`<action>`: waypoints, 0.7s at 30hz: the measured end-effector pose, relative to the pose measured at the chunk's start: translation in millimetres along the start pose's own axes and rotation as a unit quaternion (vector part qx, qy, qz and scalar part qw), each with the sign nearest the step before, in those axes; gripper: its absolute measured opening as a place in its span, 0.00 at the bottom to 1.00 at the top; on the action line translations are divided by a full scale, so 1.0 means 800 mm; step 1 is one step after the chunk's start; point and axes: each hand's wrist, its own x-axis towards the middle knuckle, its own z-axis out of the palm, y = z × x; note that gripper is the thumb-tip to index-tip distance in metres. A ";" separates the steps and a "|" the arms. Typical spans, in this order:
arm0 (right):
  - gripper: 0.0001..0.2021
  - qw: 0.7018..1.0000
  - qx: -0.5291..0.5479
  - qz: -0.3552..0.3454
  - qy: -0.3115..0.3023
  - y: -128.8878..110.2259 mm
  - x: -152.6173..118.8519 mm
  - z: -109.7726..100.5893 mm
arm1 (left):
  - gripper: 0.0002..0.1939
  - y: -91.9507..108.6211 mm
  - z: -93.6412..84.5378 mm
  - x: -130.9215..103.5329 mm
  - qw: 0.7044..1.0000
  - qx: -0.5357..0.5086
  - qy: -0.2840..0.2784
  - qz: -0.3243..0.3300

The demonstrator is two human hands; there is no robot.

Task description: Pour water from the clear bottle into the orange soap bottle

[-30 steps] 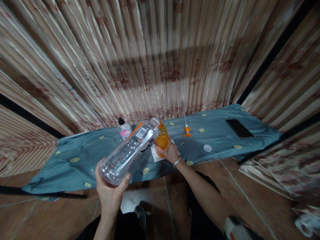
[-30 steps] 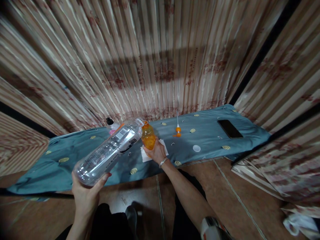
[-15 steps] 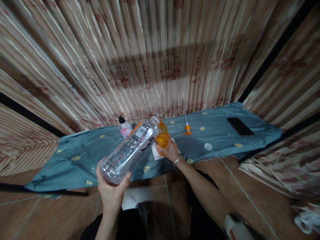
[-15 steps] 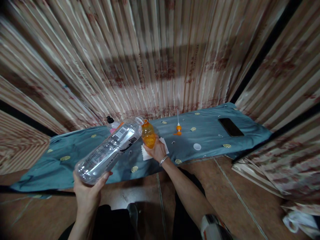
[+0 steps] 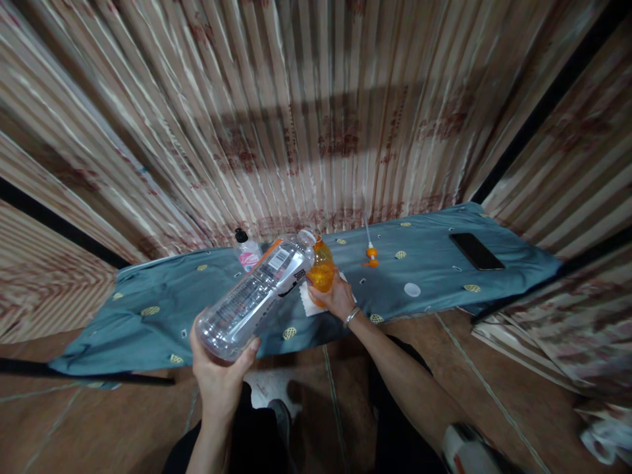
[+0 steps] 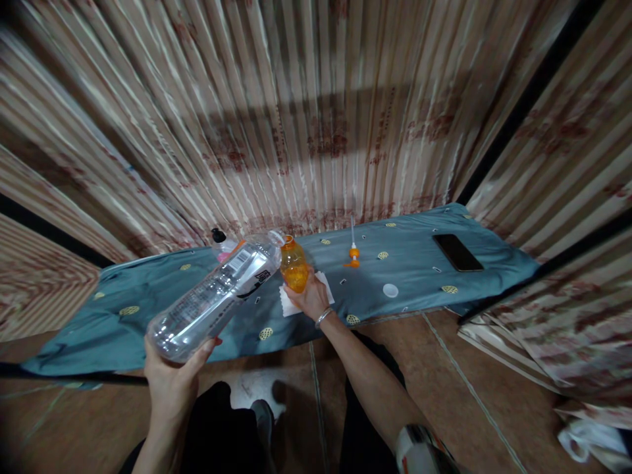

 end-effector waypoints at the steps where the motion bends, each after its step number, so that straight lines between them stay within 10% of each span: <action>1: 0.31 1.000 0.002 -0.002 -0.001 0.000 0.000 -0.001 | 0.48 0.001 0.000 0.000 1.000 0.001 0.000 -0.008; 21: 0.33 1.000 0.001 -0.011 0.002 0.003 0.000 0.000 | 0.52 0.008 -0.001 0.004 0.999 0.002 -0.006 -0.033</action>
